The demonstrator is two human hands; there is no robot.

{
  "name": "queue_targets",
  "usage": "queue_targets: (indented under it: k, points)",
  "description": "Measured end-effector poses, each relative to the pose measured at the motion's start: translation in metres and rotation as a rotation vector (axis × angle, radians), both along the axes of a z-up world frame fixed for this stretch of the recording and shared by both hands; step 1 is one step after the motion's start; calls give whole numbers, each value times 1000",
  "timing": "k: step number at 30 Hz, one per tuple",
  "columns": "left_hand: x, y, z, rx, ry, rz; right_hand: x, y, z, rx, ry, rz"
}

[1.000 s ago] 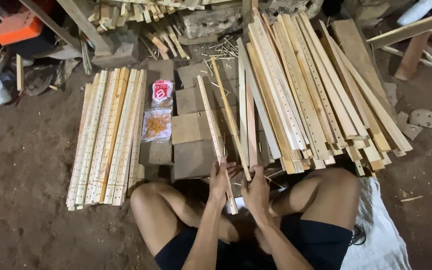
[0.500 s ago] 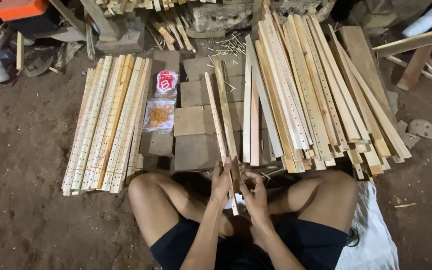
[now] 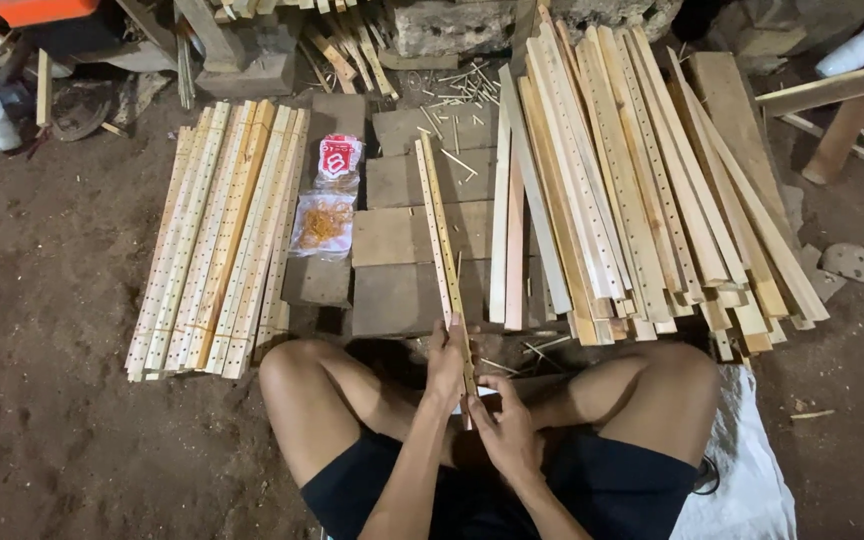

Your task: The person sits on the floor and inserts small wooden dowels into pre-drilled holes along long wooden slats. They pick up each slat, insert dowels one by one, and place the completed slats into a stack.

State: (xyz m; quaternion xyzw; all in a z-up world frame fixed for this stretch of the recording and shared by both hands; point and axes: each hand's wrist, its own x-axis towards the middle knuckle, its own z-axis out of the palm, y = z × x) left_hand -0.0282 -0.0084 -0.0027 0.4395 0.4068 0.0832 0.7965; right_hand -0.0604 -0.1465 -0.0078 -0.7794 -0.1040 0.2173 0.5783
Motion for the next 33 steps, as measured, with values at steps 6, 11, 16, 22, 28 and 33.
queue_targets:
  k: [6,11,16,22,28,33]
  points:
    - [-2,-4,13,128,71,-32,-8,-12,0,-54,85,103]
    - [-3,-9,14,172,92,-28,-8,-20,6,-168,83,193]
    - [-33,-7,71,250,-127,-102,41,-15,41,163,-6,61]
    - [-105,-7,116,723,-123,-420,107,17,187,552,-323,-88]
    - [-172,6,107,1156,-19,-553,160,1,224,1055,-197,-150]
    - [-213,29,60,1165,79,-546,148,-14,228,980,-222,-26]
